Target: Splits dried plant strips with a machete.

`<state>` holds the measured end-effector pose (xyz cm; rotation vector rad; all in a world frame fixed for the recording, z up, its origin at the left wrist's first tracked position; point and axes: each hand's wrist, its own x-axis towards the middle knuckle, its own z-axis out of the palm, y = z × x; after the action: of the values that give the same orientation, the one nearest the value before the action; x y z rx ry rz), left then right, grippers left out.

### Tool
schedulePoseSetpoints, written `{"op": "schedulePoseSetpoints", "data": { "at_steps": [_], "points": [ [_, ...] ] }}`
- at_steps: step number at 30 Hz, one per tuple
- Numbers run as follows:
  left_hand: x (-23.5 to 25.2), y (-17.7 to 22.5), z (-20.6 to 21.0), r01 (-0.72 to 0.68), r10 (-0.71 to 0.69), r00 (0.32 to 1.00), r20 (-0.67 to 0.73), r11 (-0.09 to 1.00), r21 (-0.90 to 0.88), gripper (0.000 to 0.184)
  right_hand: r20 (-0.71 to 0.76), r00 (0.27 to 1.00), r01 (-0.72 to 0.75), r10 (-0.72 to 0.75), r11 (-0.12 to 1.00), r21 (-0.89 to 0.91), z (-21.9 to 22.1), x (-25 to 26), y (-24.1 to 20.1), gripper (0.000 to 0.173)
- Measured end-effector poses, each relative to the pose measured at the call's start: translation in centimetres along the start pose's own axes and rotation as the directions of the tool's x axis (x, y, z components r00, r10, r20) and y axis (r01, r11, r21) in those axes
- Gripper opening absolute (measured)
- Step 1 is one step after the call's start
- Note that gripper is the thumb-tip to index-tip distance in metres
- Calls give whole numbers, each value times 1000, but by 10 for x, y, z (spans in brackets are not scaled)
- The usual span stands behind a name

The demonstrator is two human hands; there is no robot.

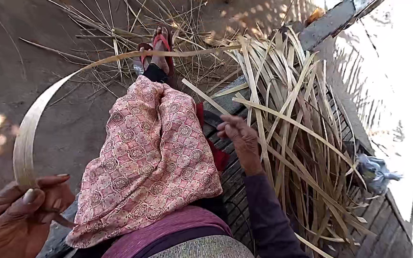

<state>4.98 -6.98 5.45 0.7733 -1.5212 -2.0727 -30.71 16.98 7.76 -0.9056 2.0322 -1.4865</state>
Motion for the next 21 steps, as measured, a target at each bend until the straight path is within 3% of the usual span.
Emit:
{"op": "schedulePoseSetpoints", "data": {
  "at_steps": [1,3,4,6,9,11,13,15,17,21],
  "points": [
    [12,14,19,-8,8,1000,5,997,-76,24,69,977,-210,203,972,108,8,-13,30,31],
    [29,32,41,-22,31,999,39,976,-219,23,184,856,-501,483,863,64,2,-33,72,32],
    [37,41,50,-16,36,997,63,954,-301,21,191,797,-584,573,812,-1,-11,-40,82,32],
    [43,48,62,34,25,992,122,887,-460,20,75,767,-634,637,771,-64,-48,-47,90,30],
    [31,34,87,168,-99,981,164,858,-485,20,-192,818,-561,542,826,-60,-111,-44,91,32],
    [16,15,106,220,-168,973,157,875,-431,21,-274,850,-511,449,829,-226,-139,-37,94,36],
    [-2,-2,114,196,-157,977,146,928,-316,26,-223,908,-418,354,741,-525,-139,-30,99,35],
    [-18,-11,110,138,-120,982,143,983,-123,27,-63,957,-224,285,580,-783,-120,-27,109,35],
    [-28,-18,96,54,-66,971,231,997,60,27,2,975,-107,222,476,-873,-98,-28,126,39],
    [-35,-23,77,-107,-12,915,402,956,271,25,-59,973,-153,225,429,-890,-72,-24,136,43]
  ]
}}
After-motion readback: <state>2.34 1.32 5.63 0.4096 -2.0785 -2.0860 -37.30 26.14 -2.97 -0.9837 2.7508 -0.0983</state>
